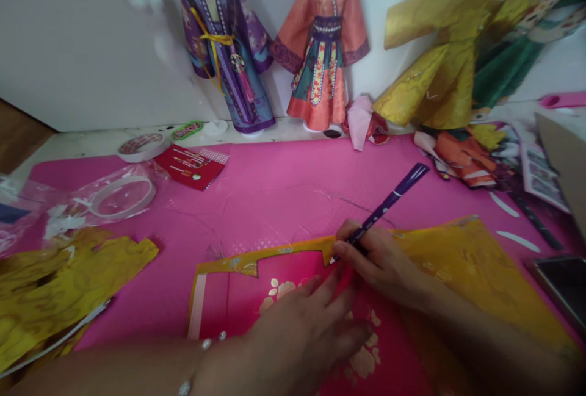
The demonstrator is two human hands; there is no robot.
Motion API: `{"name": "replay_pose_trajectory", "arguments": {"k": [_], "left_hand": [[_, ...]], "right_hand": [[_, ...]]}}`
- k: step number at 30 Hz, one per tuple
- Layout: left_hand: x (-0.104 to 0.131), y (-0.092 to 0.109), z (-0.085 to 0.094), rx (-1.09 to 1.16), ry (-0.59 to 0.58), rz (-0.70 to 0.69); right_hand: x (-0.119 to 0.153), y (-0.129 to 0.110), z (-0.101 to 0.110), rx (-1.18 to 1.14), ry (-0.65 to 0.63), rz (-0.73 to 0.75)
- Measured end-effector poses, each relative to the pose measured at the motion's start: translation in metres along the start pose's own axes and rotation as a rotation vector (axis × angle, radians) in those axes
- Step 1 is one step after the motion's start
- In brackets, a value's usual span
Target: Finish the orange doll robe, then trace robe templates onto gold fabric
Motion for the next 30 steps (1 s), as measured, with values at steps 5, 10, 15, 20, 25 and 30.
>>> {"name": "replay_pose_trajectory", "arguments": {"k": [5, 10, 15, 20, 25, 30], "left_hand": [[-0.0008, -0.0004, 0.0003, 0.008, -0.017, -0.001], [-0.0002, 0.0021, -0.0002, -0.026, -0.013, -0.006], [-0.0010, 0.0013, 0.0001, -0.036, -0.003, 0.000], [-0.0010, 0.0003, 0.0045, -0.019, -0.008, 0.006], [-0.0014, 0.0012, 0.0027, -0.005, -0.002, -0.004], [-0.0009, 0.0010, -0.0005, -0.015, 0.002, 0.004]], "right_hand": [[0.0025, 0.0003, 0.0081, 0.040, 0.064, 0.014], [0.0007, -0.0007, 0.0049, 0.032, 0.026, 0.022], [0.0000, 0.0030, 0.0001, 0.025, -0.025, -0.041], [0.0000, 0.0050, -0.0007, 0.026, -0.034, -0.054], [-0.0002, 0.0036, 0.0007, 0.022, -0.020, -0.030], [-0.0001, 0.0026, 0.0029, 0.046, -0.010, -0.028]]}}
Point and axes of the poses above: each hand's wrist, its own x-axis away from the middle knuckle, its own z-axis out of the back of the hand, y = z × x, the point moved 9 cm from there along -x, towards the middle knuckle, and after that the axes turned 14 degrees about -y, right-handed, at the moved point
